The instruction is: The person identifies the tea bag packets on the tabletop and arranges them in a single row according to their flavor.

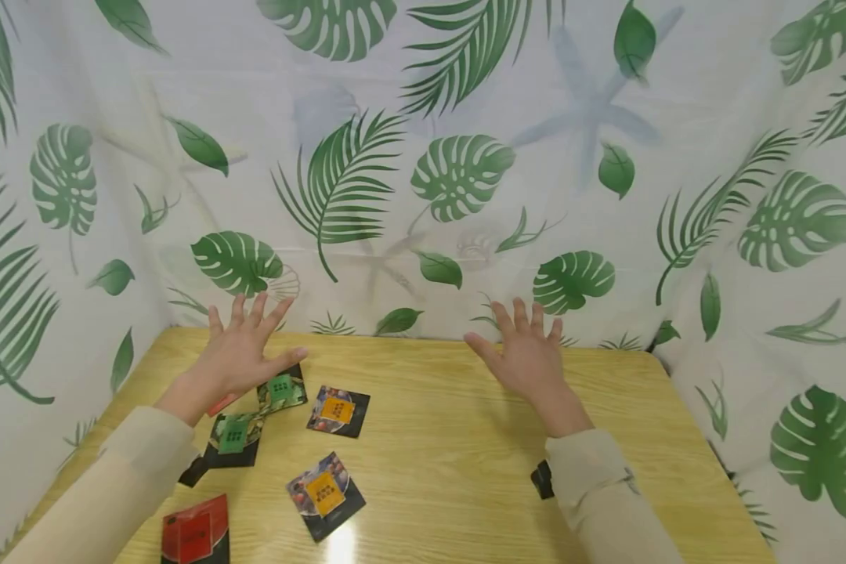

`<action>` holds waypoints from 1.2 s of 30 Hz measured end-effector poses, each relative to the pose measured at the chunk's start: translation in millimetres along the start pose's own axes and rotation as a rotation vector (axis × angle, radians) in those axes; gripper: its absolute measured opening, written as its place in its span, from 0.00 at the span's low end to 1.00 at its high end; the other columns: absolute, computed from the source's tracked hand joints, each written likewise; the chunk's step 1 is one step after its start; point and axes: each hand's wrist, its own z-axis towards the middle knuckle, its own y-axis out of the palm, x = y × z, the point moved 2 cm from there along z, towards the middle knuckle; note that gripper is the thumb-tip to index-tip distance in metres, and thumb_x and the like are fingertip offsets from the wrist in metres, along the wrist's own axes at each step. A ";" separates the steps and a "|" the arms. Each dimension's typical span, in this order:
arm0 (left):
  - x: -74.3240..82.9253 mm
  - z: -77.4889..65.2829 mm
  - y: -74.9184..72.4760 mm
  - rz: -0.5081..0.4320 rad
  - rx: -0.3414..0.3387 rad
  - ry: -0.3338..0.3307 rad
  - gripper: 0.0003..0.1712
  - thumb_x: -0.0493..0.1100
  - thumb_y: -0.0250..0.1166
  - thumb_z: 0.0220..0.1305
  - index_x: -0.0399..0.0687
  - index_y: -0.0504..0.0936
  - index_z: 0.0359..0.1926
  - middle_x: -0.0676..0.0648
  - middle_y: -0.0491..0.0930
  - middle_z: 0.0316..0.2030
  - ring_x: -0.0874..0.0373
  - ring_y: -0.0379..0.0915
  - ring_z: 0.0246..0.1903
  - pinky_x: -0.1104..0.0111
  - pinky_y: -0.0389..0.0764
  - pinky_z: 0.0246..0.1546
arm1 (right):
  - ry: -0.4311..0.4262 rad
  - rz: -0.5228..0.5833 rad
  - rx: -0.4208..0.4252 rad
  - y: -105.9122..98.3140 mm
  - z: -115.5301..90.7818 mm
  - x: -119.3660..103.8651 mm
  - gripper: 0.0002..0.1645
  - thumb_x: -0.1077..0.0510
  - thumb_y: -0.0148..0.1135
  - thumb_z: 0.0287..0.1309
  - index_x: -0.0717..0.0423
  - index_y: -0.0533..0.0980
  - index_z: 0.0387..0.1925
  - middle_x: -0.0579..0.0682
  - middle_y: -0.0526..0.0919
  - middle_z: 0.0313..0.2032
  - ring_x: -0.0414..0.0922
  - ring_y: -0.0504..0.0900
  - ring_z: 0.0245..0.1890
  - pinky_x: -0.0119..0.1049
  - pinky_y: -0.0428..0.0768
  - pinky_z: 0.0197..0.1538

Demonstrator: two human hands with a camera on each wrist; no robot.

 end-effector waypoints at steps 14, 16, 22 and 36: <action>-13.0 -13.5 25.3 -0.071 -0.066 0.010 0.48 0.70 0.55 0.76 0.54 0.53 0.85 0.29 0.48 0.82 0.19 0.33 0.79 0.20 0.35 0.71 | -0.071 0.029 0.014 25.4 -0.1 -31.3 0.51 0.27 0.47 0.76 0.54 0.54 0.84 0.68 0.51 0.82 0.73 0.45 0.82 0.79 0.41 0.76; -15.1 -14.3 32.3 -0.074 -0.081 0.005 0.48 0.69 0.55 0.76 0.54 0.53 0.85 0.29 0.48 0.82 0.18 0.35 0.79 0.20 0.35 0.71 | -0.086 0.035 0.020 30.2 -0.5 -39.1 0.50 0.29 0.49 0.76 0.55 0.56 0.83 0.69 0.52 0.82 0.73 0.46 0.82 0.79 0.43 0.76; -20.4 -12.3 55.6 -0.079 -0.128 -0.001 0.46 0.68 0.55 0.77 0.52 0.55 0.85 0.28 0.52 0.81 0.18 0.45 0.78 0.19 0.44 0.70 | -0.125 0.055 0.020 48.8 -1.6 -63.1 0.50 0.30 0.54 0.74 0.55 0.58 0.83 0.68 0.56 0.81 0.71 0.49 0.82 0.77 0.48 0.77; -23.8 -19.0 87.7 -0.176 -0.246 -0.025 0.45 0.65 0.56 0.78 0.52 0.53 0.85 0.31 0.51 0.82 0.22 0.46 0.79 0.20 0.44 0.71 | -0.176 0.100 -0.062 96.2 -8.7 -107.3 0.50 0.28 0.53 0.74 0.52 0.58 0.83 0.66 0.56 0.81 0.67 0.51 0.83 0.70 0.52 0.80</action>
